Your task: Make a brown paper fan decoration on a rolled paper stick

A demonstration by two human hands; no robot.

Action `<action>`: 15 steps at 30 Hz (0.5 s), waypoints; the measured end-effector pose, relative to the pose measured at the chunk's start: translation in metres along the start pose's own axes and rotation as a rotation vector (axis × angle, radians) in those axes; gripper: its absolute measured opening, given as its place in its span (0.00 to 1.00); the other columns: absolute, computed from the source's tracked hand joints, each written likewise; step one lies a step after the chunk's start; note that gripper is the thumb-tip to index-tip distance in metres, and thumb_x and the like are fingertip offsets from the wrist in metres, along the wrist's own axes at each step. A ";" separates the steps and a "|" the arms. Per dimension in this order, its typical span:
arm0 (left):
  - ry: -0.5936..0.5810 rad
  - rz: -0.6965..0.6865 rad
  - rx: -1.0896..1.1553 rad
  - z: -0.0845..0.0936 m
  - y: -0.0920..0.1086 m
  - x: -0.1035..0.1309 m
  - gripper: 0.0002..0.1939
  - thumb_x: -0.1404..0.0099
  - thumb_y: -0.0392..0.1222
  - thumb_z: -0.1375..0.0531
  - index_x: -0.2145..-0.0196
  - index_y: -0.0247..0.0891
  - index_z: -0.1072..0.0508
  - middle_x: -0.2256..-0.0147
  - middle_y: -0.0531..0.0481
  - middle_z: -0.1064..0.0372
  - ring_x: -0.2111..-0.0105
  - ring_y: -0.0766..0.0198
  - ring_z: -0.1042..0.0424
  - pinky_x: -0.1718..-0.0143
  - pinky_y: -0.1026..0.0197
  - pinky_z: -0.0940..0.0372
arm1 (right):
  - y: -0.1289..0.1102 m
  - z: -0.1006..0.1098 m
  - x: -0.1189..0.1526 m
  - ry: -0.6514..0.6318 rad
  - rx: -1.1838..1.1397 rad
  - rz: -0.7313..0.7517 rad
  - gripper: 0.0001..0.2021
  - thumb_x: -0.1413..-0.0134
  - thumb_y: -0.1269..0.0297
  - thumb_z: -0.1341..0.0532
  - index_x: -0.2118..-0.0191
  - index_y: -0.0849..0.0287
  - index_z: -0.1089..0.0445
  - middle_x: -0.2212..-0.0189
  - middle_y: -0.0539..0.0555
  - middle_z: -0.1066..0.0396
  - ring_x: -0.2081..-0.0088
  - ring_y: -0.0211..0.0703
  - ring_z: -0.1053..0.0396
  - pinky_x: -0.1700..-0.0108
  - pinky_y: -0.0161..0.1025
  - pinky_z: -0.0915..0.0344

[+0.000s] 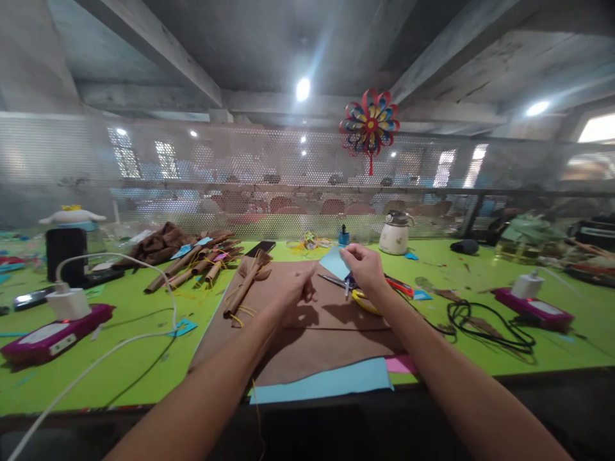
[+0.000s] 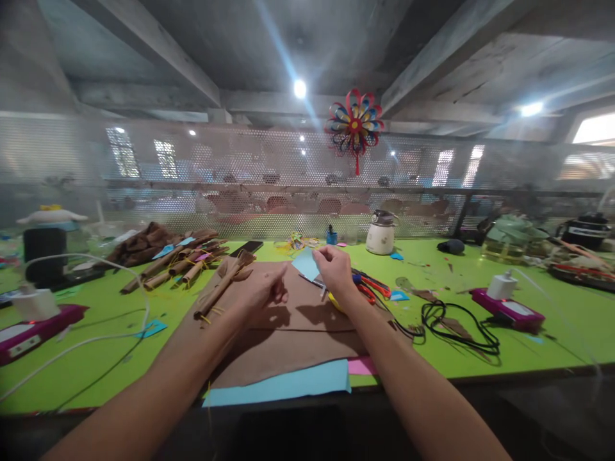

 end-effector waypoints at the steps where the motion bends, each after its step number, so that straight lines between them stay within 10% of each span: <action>1: -0.050 -0.028 0.031 -0.003 0.003 0.001 0.11 0.43 0.44 0.35 0.76 0.35 0.29 0.77 0.49 0.32 0.73 0.66 0.32 0.70 0.65 0.39 | 0.002 0.001 -0.001 0.008 -0.019 -0.016 0.18 0.58 0.48 0.38 0.76 0.60 0.32 0.83 0.48 0.39 0.80 0.35 0.44 0.78 0.34 0.46; 5: -0.106 -0.085 0.151 -0.002 0.007 0.001 0.26 0.51 0.33 0.31 0.53 0.40 0.28 0.51 0.43 0.32 0.51 0.58 0.33 0.55 0.60 0.37 | 0.009 0.004 -0.003 0.064 -0.102 -0.126 0.20 0.62 0.46 0.36 0.73 0.61 0.31 0.82 0.48 0.37 0.81 0.35 0.43 0.80 0.34 0.46; 10: 0.065 0.138 0.078 0.007 -0.007 0.001 0.16 0.45 0.43 0.34 0.59 0.38 0.26 0.56 0.42 0.32 0.62 0.59 0.31 0.65 0.59 0.34 | 0.010 0.005 -0.004 0.095 -0.197 -0.199 0.21 0.66 0.46 0.34 0.73 0.61 0.32 0.84 0.46 0.38 0.83 0.33 0.46 0.83 0.33 0.50; 15: -0.117 0.071 0.209 -0.014 0.003 0.003 0.21 0.46 0.41 0.32 0.54 0.38 0.27 0.52 0.41 0.31 0.55 0.57 0.31 0.58 0.59 0.34 | 0.010 -0.001 0.000 0.047 -0.168 -0.150 0.20 0.64 0.47 0.35 0.73 0.61 0.32 0.82 0.48 0.36 0.82 0.34 0.44 0.82 0.33 0.48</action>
Point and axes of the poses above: each hand's wrist, its own x-axis away from the middle knuckle, its own z-axis out of the back of the hand, y = z × x, the point moved 4 cm from there along -x, towards the middle knuckle
